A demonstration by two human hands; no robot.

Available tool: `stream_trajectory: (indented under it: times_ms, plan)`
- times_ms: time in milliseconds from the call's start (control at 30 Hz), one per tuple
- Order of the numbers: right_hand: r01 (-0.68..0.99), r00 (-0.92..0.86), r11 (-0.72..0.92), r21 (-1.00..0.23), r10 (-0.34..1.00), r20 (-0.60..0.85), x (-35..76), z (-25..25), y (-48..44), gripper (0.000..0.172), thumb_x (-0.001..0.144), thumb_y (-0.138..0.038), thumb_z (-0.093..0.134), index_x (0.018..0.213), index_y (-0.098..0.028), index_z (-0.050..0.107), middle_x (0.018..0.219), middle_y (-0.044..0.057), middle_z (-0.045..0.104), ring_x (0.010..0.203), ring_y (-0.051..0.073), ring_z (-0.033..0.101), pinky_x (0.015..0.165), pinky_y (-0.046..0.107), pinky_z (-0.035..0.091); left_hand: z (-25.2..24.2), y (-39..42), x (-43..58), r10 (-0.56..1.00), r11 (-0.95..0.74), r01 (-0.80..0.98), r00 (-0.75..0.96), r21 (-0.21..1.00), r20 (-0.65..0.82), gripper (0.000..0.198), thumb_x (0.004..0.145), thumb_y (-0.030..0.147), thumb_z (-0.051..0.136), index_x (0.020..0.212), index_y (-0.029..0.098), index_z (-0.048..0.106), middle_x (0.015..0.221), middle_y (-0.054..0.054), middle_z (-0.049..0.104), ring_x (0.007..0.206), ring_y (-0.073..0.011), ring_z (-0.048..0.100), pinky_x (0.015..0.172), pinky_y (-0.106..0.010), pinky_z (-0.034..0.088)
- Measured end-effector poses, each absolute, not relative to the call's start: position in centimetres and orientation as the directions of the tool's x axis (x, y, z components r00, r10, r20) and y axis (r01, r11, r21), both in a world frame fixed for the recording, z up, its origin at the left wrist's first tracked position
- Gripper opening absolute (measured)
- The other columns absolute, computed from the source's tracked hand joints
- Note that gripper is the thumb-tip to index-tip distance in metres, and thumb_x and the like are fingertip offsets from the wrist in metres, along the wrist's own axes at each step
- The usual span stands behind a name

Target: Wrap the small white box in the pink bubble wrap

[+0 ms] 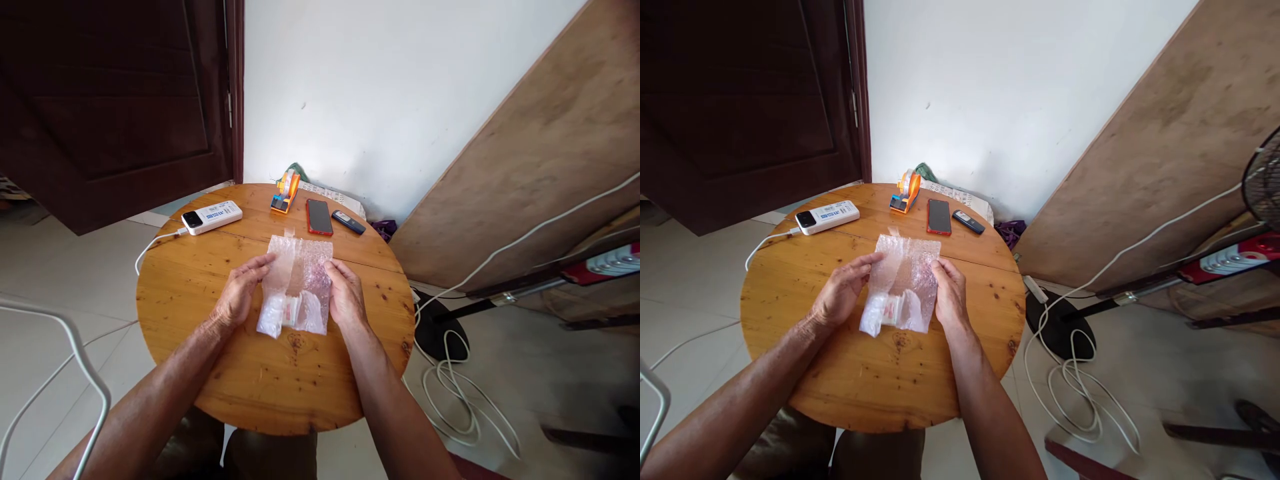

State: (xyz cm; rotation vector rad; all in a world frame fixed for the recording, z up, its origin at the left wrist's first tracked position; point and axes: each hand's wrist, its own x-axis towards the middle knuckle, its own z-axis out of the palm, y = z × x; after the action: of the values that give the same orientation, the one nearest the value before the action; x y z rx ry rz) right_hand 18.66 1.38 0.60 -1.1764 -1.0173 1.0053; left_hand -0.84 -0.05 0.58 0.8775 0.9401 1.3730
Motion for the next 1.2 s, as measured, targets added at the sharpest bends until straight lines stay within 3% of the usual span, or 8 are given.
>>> stream_trajectory:
  times_ms: [100,200,300,400,533,633,933,1200]
  plan:
    - [-0.123,0.226,0.058,-0.991,0.974,0.029,18.6,0.5,1.5,0.034,0.067,-0.054,0.072,0.076,-0.022,0.065,0.071,0.001,0.066,0.066,0.018,0.059,0.064,0.031,0.046,0.6,0.0,-1.0,0.991,-0.063,-0.153,-0.128,0.986,0.044,0.063,0.065,0.045,0.077,0.12,0.017,0.068,0.127,-0.013,0.064,0.121,-0.0308,0.055,0.094,-0.037,0.045]
    - [-0.07,0.172,0.004,-0.998,0.985,-0.008,18.6,0.1,1.6,0.035,0.068,-0.052,0.073,0.085,-0.022,0.067,0.076,0.002,0.069,0.069,0.019,0.062,0.065,0.031,0.047,0.7,-0.3,-1.0,0.974,-0.145,0.128,-0.153,0.981,0.164,0.068,0.065,0.051,0.076,0.123,0.018,0.065,0.128,-0.014,0.058,0.114,-0.0292,0.057,0.091,-0.038,0.047]
    - [0.064,0.124,-0.036,-0.997,0.992,-0.028,18.9,-0.3,1.6,0.039,0.067,-0.045,0.074,0.097,-0.022,0.066,0.071,-0.001,0.068,0.064,0.018,0.06,0.059,0.029,0.044,0.7,-0.6,-0.9,0.969,-0.193,0.321,-0.086,0.927,0.231,0.065,0.063,0.052,0.077,0.117,0.017,0.069,0.102,-0.009,0.063,0.094,-0.0249,0.059,0.086,-0.037,0.047]
    - [0.128,0.09,-0.002,-0.992,0.996,0.01,19.1,-0.7,1.8,0.034,0.068,-0.04,0.07,0.095,-0.022,0.066,0.064,-0.003,0.064,0.056,0.016,0.055,0.053,0.027,0.039,0.3,-0.6,-0.7,0.986,-0.126,0.371,-0.053,0.92,0.157,0.047,0.064,0.041,0.075,0.104,0.017,0.072,0.077,-0.002,0.061,0.073,-0.0188,0.056,0.073,-0.031,0.046]
    - [0.176,0.101,0.085,-0.981,0.989,0.104,19.1,-0.8,1.9,0.021,0.07,-0.038,0.064,0.08,-0.021,0.067,0.065,-0.002,0.063,0.058,0.015,0.054,0.056,0.026,0.038,-0.3,-0.3,-0.7,0.996,-0.055,0.327,-0.044,0.943,0.074,0.018,0.069,0.031,0.06,0.077,0.018,0.069,0.062,0.003,0.056,0.061,-0.0141,0.05,0.061,-0.026,0.04]
    - [0.208,0.128,0.095,-0.973,0.984,0.123,19.2,-0.6,1.8,0.018,0.071,-0.038,0.064,0.073,-0.021,0.066,0.064,-0.002,0.062,0.059,0.015,0.052,0.056,0.027,0.037,-0.1,-0.2,-1.0,0.993,-0.045,0.257,-0.097,0.965,0.072,0.015,0.068,0.032,0.058,0.063,0.018,0.061,0.058,0.003,0.054,0.057,-0.0123,0.047,0.056,-0.025,0.036]
    - [0.195,0.222,0.078,-0.978,0.967,0.121,19.6,-0.4,2.0,0.017,0.07,-0.038,0.063,0.074,-0.022,0.065,0.063,-0.002,0.063,0.06,0.016,0.054,0.057,0.027,0.039,0.0,0.8,-1.9,0.947,0.101,-0.321,-0.26,0.942,-0.19,0.03,0.053,0.04,0.071,0.067,0.019,0.053,0.056,0.004,0.056,0.048,-0.0097,0.049,0.051,-0.024,0.04]
    - [0.263,0.242,0.048,-0.964,0.964,0.114,20.2,-0.7,2.3,0.024,0.07,-0.033,0.06,0.09,-0.022,0.065,0.057,-0.004,0.06,0.051,0.016,0.051,0.051,0.027,0.037,-0.1,1.3,-2.2,0.922,0.164,-0.315,-0.29,0.935,-0.259,0.04,0.05,0.033,0.067,0.085,0.018,0.055,0.056,0.005,0.06,0.047,-0.0107,0.053,0.049,-0.022,0.039]
